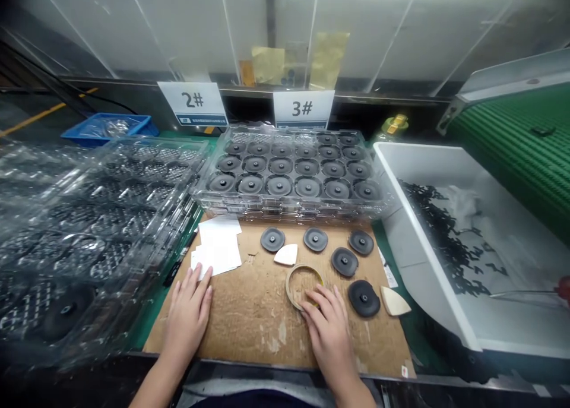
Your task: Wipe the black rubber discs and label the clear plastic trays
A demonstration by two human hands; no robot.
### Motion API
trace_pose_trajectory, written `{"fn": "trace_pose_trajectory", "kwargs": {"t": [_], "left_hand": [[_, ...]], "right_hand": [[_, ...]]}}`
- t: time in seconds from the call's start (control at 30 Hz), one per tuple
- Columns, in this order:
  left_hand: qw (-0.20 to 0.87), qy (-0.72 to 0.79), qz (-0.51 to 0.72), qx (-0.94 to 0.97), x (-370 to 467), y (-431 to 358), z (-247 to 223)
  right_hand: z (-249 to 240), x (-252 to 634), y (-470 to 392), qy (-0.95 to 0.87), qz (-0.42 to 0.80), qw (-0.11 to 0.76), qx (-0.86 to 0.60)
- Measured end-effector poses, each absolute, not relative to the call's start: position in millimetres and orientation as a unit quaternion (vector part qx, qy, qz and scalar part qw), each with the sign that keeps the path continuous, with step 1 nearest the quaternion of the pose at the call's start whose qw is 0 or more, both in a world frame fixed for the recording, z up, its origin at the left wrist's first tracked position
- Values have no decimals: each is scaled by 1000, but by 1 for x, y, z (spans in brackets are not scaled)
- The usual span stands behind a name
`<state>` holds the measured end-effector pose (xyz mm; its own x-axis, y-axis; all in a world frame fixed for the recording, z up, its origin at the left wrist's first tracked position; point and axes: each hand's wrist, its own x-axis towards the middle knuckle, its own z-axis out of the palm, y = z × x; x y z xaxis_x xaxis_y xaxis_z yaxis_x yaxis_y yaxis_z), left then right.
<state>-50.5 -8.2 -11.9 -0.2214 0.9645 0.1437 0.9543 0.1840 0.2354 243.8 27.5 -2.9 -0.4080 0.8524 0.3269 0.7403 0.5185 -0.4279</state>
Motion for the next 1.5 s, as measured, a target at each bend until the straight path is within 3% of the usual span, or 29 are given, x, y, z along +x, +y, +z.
{"fn": "trace_pose_trajectory", "kwargs": {"t": [0.23, 0.4, 0.63, 0.97, 1.17, 1.23, 1.33, 1.5], "left_hand": [[31, 765, 182, 617, -49, -10, -13], [29, 759, 198, 619, -50, -10, -8], [5, 744, 137, 654, -44, 22, 14], [39, 722, 60, 688, -34, 23, 3], [47, 709, 158, 685, -32, 15, 14], [90, 685, 248, 679, -25, 12, 30], [271, 619, 347, 650, -10, 12, 61], [551, 525, 278, 586, 10, 22, 97]], "right_hand": [[33, 235, 23, -752, 214, 378, -496], [47, 227, 16, -545, 468, 394, -573], [64, 209, 17, -298, 759, 396, -422], [54, 201, 14, -158, 834, 413, -331], [68, 202, 16, -228, 848, 345, -332], [70, 203, 17, -278, 843, 316, -336], [72, 204, 22, -367, 820, 276, -343], [79, 202, 29, -460, 808, 199, -309]]}}
